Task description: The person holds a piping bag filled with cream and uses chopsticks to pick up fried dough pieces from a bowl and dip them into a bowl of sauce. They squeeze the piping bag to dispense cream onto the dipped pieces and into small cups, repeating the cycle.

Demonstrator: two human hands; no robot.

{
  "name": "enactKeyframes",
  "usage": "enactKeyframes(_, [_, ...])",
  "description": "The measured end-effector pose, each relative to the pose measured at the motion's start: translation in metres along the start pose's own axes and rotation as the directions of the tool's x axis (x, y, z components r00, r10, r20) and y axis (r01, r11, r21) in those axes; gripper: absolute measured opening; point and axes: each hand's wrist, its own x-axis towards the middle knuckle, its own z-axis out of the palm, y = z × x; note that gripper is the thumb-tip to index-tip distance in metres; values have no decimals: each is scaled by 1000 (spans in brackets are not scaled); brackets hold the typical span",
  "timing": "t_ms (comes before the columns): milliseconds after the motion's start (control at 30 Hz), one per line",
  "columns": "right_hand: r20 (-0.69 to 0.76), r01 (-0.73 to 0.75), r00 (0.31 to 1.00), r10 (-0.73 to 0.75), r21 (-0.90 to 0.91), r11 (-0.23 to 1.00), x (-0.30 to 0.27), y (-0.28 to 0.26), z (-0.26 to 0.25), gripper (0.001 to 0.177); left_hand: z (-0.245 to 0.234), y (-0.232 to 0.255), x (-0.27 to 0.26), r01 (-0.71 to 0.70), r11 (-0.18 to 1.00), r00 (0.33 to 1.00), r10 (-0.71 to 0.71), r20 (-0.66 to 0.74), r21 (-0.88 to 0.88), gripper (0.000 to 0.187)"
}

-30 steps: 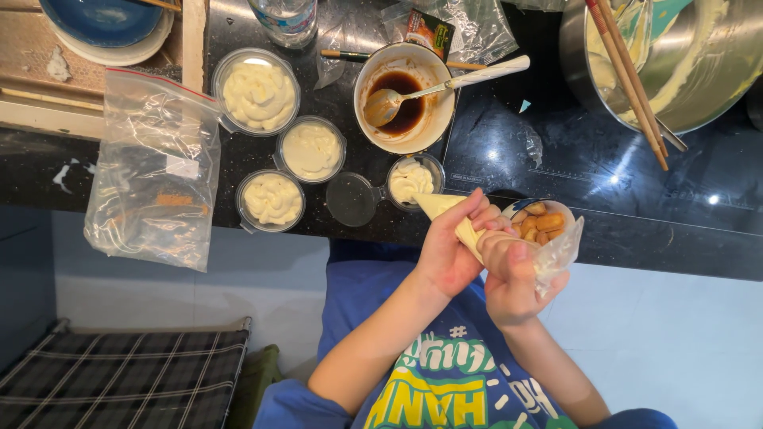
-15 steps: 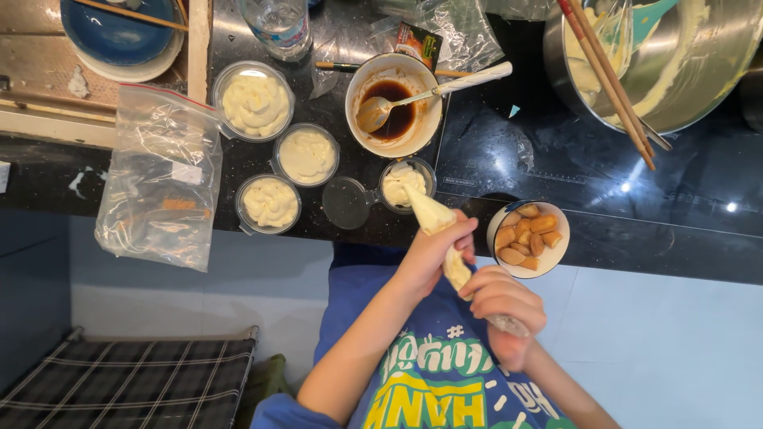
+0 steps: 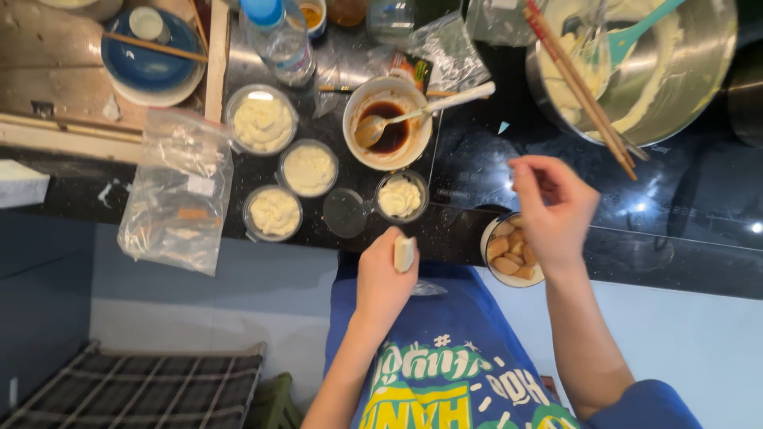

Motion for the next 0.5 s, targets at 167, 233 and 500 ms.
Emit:
enactKeyframes(167, [-136,159,971,-195,-237,958,52,28,-59,9,5,6,-4,-9,1000,1000,9,-3,27,25])
enactKeyframes(233, [-114,202,959,-258,-363,910,81,35,-73,11,10,7,-4,-3,1000,1000,3,15,25,25])
enactKeyframes(500, [241,204,969,-56,-649,733,134,56,-84,26,33,20,-9,7,1000,993,-9,113,19,28])
